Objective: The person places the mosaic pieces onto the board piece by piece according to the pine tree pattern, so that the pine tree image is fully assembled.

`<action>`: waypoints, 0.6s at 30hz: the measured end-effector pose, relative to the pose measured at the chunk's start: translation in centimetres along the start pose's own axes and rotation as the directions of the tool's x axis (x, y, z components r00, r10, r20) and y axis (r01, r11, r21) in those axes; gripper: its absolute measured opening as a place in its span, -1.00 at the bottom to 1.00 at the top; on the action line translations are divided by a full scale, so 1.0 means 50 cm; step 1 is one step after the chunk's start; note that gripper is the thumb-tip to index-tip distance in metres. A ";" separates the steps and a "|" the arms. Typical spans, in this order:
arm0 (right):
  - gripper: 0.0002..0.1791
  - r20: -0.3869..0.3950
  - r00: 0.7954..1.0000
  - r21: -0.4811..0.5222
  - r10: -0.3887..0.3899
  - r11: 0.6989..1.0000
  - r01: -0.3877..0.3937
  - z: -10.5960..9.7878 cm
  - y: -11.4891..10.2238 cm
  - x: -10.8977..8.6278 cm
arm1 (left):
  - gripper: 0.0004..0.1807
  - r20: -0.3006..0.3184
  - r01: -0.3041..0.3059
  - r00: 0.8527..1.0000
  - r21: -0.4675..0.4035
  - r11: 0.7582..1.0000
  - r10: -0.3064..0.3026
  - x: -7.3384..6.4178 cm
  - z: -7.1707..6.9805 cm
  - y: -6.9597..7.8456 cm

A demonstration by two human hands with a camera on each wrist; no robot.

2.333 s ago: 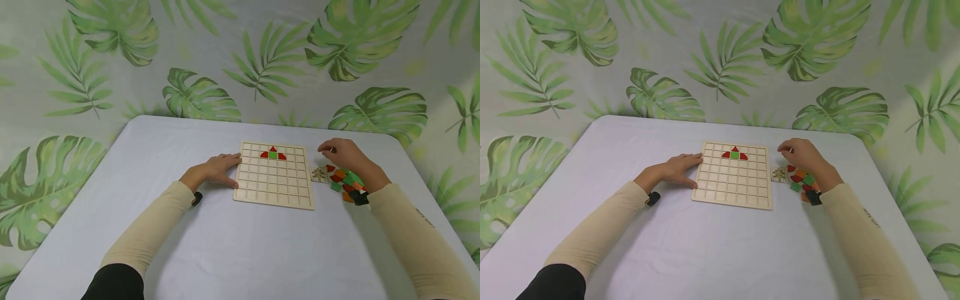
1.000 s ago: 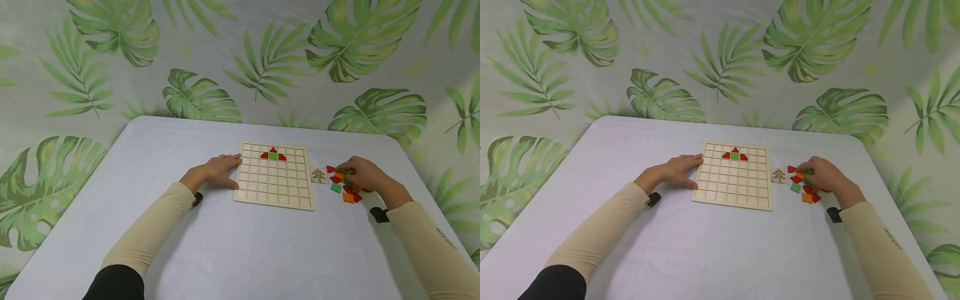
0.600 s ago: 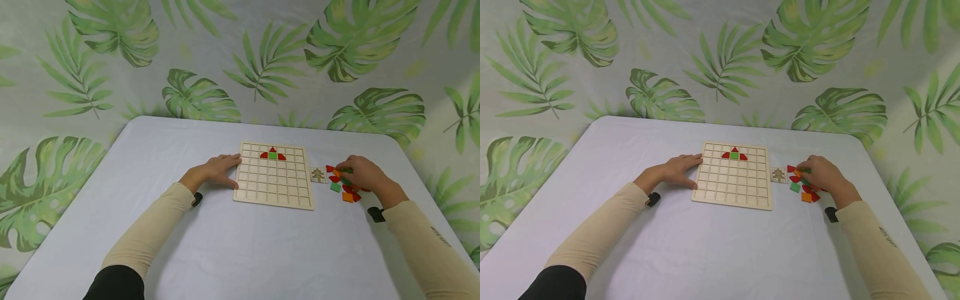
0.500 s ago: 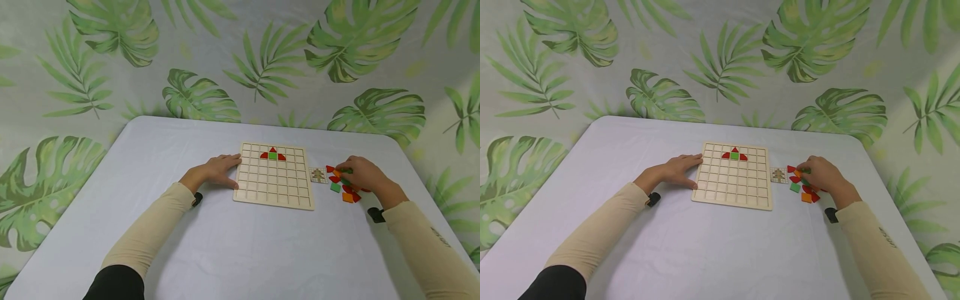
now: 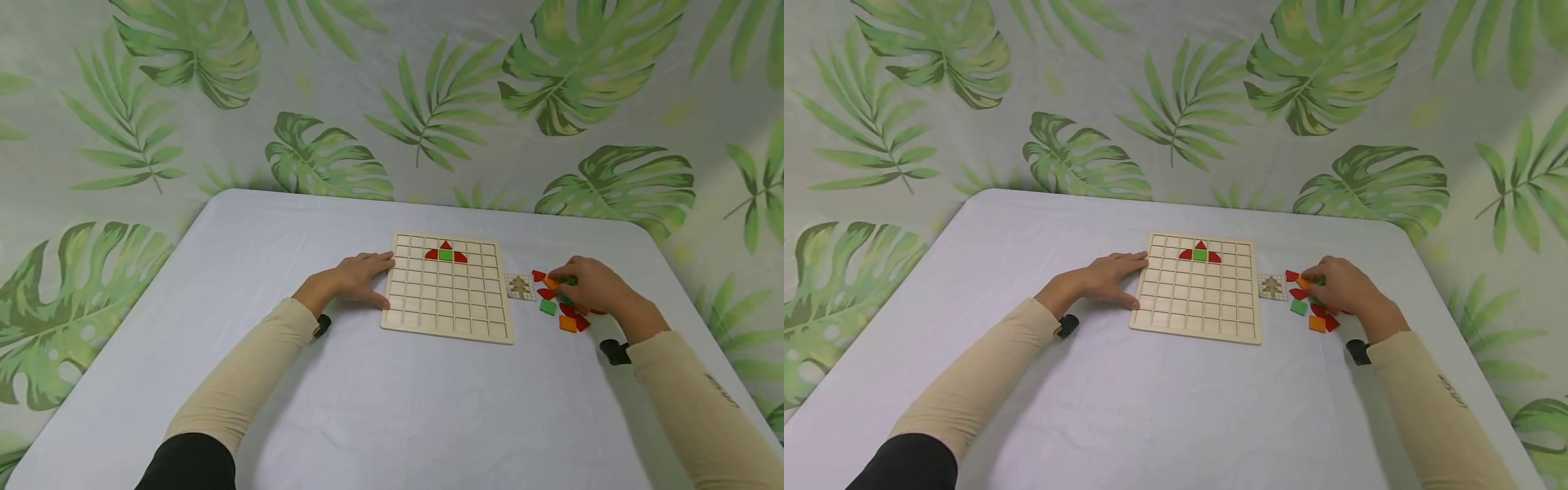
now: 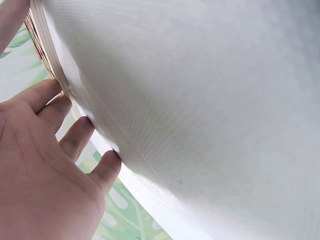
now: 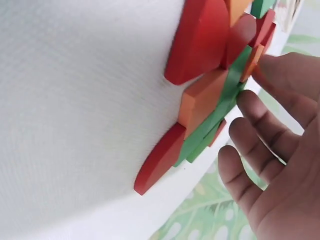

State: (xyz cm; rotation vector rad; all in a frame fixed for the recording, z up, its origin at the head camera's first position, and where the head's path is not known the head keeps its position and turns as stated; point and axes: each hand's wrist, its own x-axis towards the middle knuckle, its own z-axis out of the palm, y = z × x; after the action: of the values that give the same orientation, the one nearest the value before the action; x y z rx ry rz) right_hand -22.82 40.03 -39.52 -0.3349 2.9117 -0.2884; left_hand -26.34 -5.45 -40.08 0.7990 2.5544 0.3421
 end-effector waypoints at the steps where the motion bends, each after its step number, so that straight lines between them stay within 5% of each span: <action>1: -0.61 0.000 1.000 -0.002 -0.002 1.000 0.002 0.000 0.001 -0.001 | 0.02 -0.001 -0.001 1.000 0.002 1.000 0.001 0.000 0.000 0.000; 18: -0.60 0.000 1.000 -0.020 0.022 1.000 -0.022 0.001 -0.013 0.002 | 0.02 -0.005 -0.008 1.000 0.011 1.000 0.008 0.000 0.001 -0.002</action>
State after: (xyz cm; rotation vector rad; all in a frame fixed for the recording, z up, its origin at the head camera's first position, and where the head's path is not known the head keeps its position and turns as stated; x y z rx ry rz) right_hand -22.79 39.37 -39.44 -0.3063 2.9175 -0.2563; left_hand -26.35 -5.51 -40.16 0.8132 2.5603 0.3326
